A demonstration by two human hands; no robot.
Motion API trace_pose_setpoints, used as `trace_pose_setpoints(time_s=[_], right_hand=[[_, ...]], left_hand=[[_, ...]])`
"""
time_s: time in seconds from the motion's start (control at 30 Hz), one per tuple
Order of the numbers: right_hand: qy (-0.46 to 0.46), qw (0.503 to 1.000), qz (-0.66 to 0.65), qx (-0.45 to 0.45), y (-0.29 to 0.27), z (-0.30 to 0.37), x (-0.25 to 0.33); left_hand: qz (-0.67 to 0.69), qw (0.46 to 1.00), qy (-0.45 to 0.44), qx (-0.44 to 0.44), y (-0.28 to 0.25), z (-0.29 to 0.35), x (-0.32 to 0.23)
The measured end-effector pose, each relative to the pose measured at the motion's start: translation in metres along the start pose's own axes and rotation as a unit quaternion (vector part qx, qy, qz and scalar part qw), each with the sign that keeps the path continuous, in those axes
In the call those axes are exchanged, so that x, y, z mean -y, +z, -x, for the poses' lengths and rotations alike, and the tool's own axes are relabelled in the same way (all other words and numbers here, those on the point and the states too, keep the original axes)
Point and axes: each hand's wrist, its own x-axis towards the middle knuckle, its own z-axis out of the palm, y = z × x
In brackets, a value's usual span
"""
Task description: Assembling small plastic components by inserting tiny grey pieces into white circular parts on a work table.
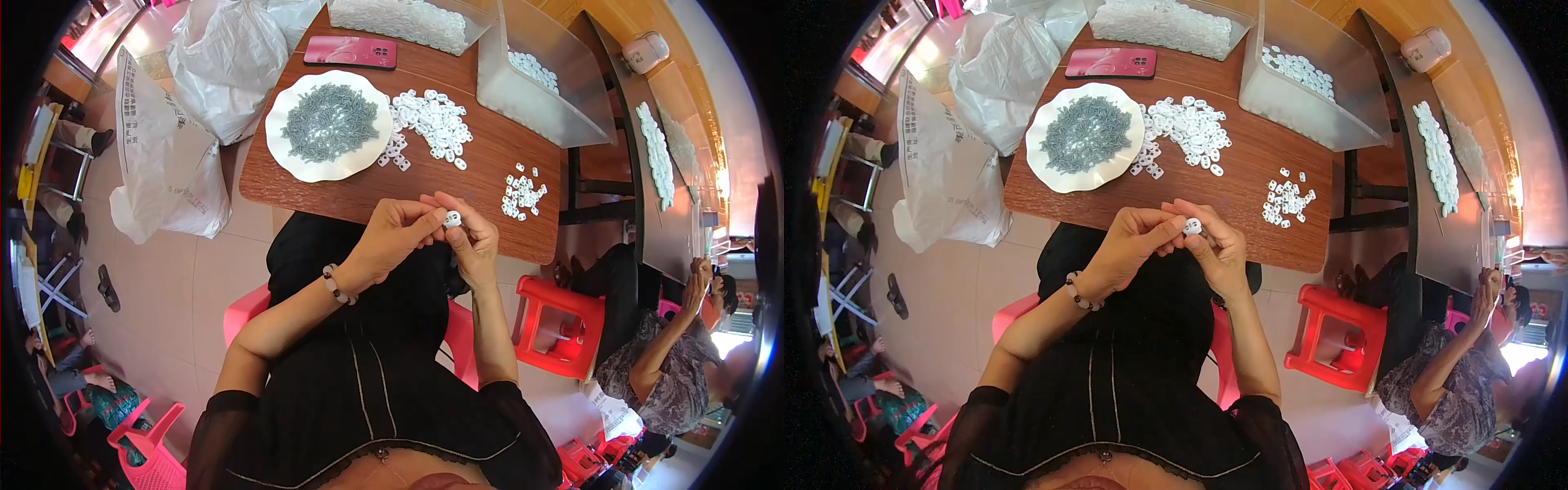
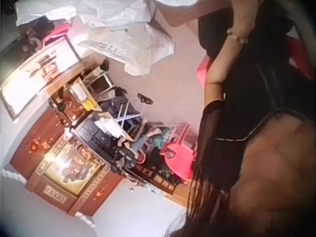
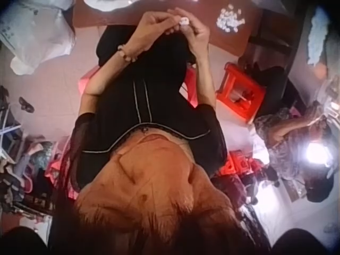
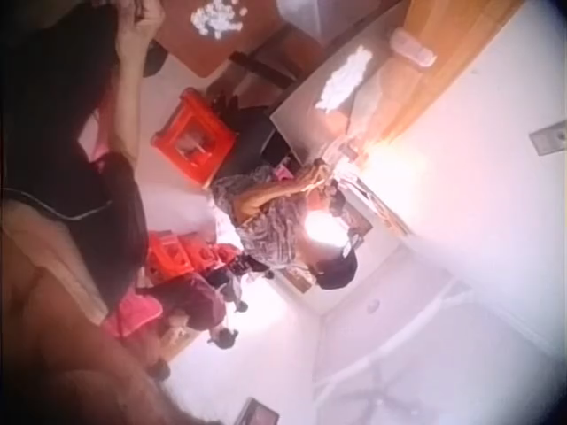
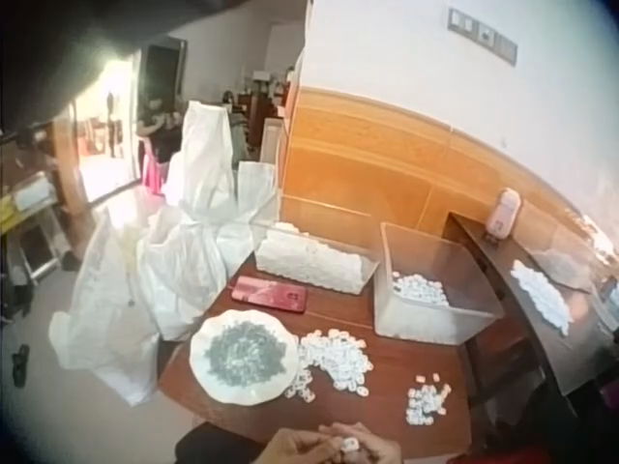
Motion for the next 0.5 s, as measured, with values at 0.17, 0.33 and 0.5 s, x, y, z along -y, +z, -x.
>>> trace_pose_setpoints(time_s=[0.17,0.33,0.5], right_hand=[[-0.030,0.994,0.046,-0.099,0.018,-0.001,0.007],[-0.186,0.919,0.346,0.017,-0.002,0.022,0.004],[-0.056,0.927,0.306,0.211,0.005,0.040,-0.045]], left_hand=[[0.010,1.000,-0.004,0.000,-0.005,0.001,-0.001],[-0.052,0.996,0.032,-0.071,-0.017,-0.017,-0.038],[-0.247,0.942,0.203,-0.099,-0.005,-0.076,-0.084]])
